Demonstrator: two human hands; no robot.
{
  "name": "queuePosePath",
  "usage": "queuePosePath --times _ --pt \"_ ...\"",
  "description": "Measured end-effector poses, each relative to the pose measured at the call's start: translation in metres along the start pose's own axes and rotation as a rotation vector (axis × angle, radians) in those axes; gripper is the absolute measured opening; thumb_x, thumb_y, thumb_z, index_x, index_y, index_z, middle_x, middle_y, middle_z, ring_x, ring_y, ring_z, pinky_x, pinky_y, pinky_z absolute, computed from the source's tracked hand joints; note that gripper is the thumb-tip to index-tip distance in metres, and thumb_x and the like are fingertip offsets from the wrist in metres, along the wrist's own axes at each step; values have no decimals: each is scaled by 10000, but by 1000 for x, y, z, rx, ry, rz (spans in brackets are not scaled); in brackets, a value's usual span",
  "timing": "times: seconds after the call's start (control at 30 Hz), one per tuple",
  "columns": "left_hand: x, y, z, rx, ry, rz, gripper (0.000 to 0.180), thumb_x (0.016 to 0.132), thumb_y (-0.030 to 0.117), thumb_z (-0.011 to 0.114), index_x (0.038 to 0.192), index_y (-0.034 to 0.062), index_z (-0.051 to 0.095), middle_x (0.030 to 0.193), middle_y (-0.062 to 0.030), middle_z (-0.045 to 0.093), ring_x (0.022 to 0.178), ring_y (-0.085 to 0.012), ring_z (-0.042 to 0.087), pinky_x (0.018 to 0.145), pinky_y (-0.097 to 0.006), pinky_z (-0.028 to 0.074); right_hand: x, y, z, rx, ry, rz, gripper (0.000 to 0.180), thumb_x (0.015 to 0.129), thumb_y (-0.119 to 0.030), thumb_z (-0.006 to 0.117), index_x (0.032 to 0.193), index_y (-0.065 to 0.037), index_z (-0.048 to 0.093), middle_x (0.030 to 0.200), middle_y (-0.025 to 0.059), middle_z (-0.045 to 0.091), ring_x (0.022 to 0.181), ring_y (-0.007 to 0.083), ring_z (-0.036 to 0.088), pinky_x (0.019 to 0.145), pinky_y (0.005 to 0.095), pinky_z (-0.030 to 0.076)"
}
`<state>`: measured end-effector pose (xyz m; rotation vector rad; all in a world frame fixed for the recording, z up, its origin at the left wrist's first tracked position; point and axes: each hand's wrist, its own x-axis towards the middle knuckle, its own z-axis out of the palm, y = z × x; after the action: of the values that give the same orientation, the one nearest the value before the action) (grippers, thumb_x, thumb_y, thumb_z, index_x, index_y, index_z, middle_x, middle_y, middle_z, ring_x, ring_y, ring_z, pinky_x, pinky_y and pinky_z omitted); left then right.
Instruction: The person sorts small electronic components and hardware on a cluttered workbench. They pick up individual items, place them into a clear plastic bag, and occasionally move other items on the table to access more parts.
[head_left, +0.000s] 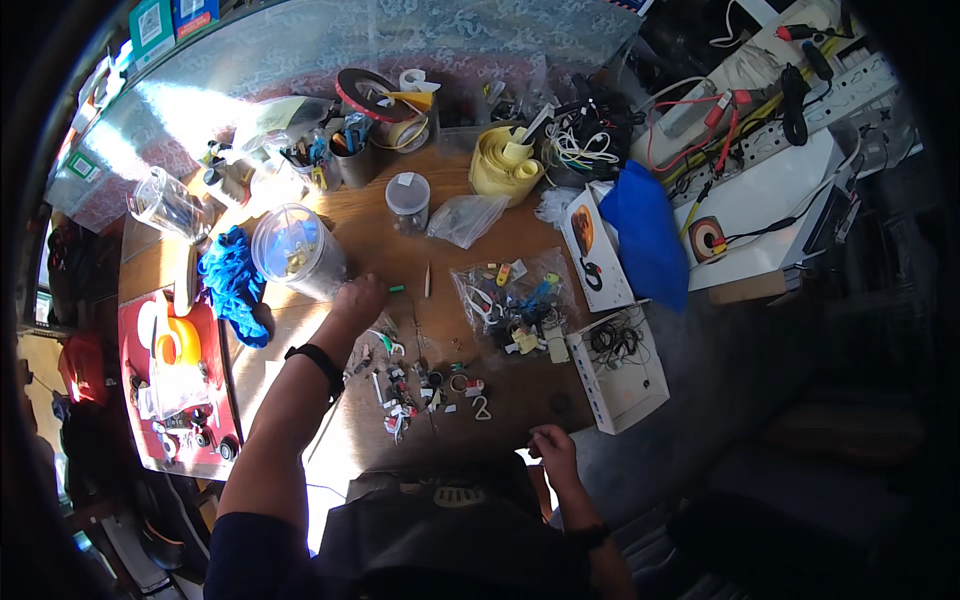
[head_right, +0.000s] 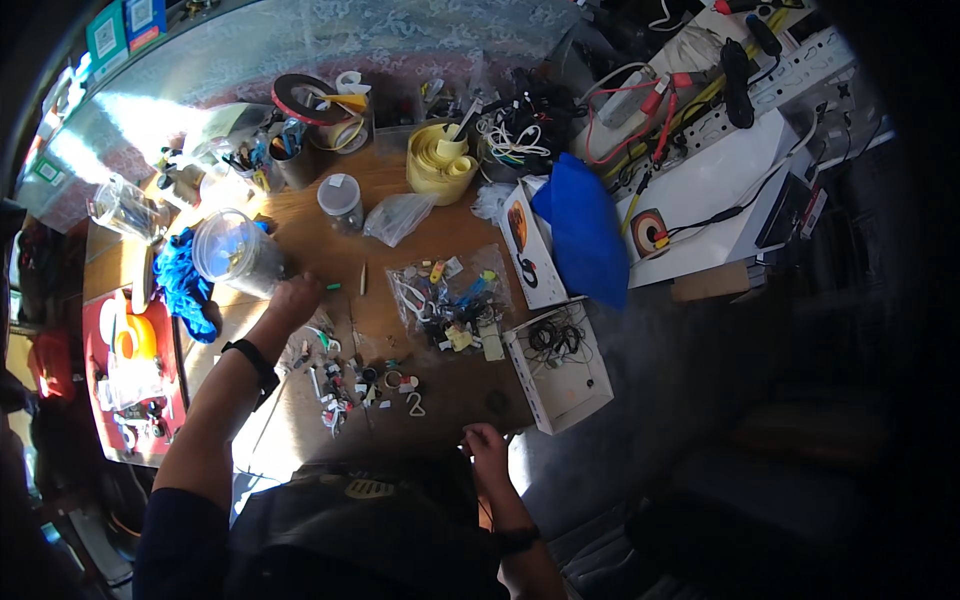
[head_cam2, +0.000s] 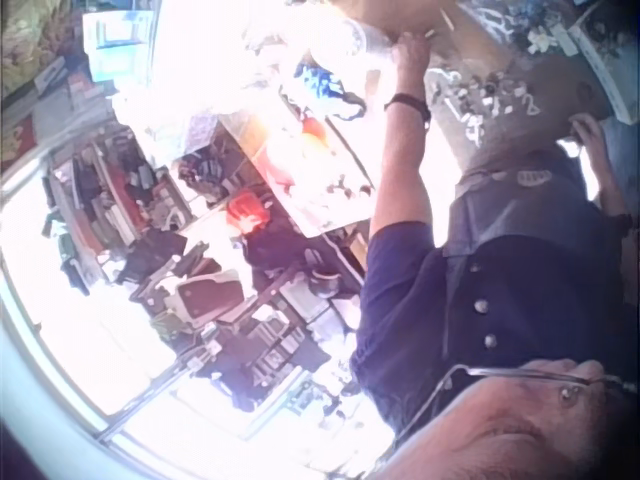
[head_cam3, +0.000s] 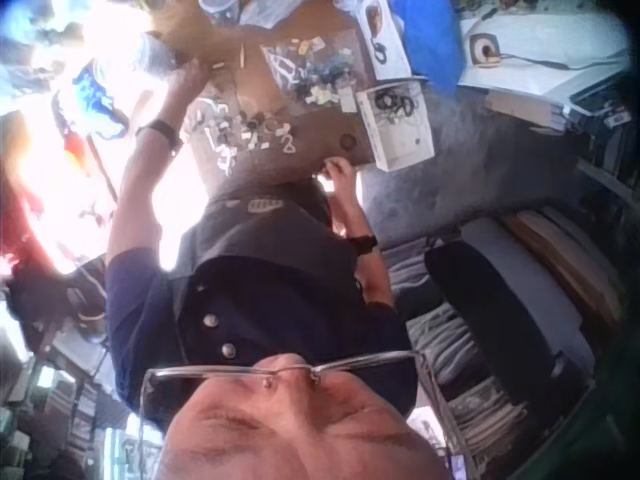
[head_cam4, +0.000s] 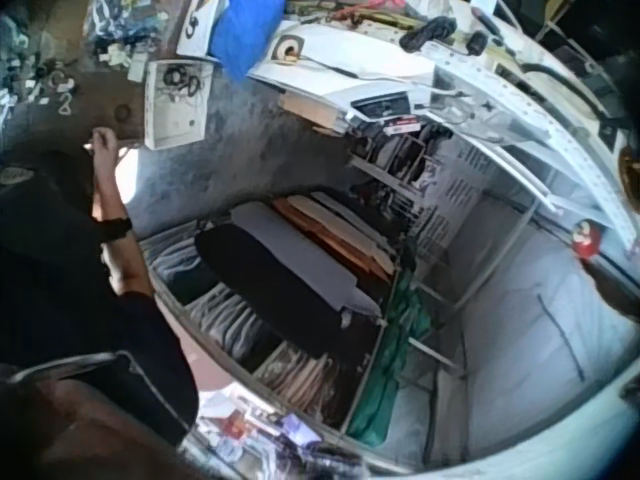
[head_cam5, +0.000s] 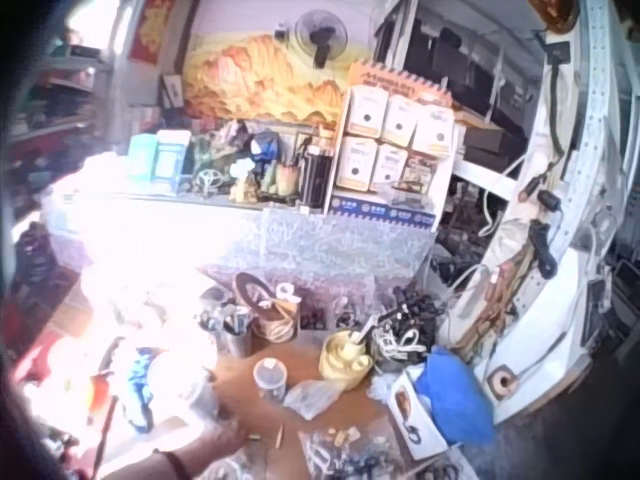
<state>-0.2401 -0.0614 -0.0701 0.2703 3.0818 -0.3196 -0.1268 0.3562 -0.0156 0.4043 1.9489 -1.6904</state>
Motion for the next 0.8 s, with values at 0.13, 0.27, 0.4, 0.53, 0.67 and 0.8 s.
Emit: queuePosePath --times 0.13,0.27,0.4,0.53,0.67,0.8 --pt "5 -1 -7 -24 -51 4 95 765 136 524 752 87 604 735 -77 570 652 -200 612 493 -321 489 11 -2 7 56 -46 112 123 874 -73 512 960 -19 582 752 48 584 662 110 554 608 245 466" --pt "-1 5 -41 -167 6 -36 128 713 162 596 803 75 569 767 -91 575 697 -244 615 574 -356 500 15 -14 18 48 -144 67 135 897 -112 509 978 -29 578 757 37 582 656 91 548 588 212 442" --pt "-22 49 -84 -820 -71 -268 208 685 151 589 848 39 524 738 -191 585 722 -374 587 635 -422 471 20 -27 30 133 -315 100 165 908 -149 492 992 -34 575 798 37 587 699 110 567 637 232 461" --pt "-70 79 -94 -1164 -128 -232 129 770 106 554 856 21 509 651 -150 564 594 -305 582 579 -373 465 32 -28 41 115 -373 92 172 915 -162 487 999 -36 570 795 37 594 697 112 579 618 227 462" --pt "-148 55 -55 -1722 -163 -682 93 876 95 497 881 2 494 667 -58 552 561 -118 545 468 -246 429 36 -21 39 94 -328 101 157 908 -158 502 973 -33 571 768 40 594 668 105 572 591 219 455" --pt "-249 -14 12 -1456 175 -1008 75 884 95 490 878 21 500 700 -26 532 596 -101 531 473 -234 415 37 -11 40 76 -307 168 144 900 -149 509 953 -36 579 755 38 595 655 102 569 582 219 454"
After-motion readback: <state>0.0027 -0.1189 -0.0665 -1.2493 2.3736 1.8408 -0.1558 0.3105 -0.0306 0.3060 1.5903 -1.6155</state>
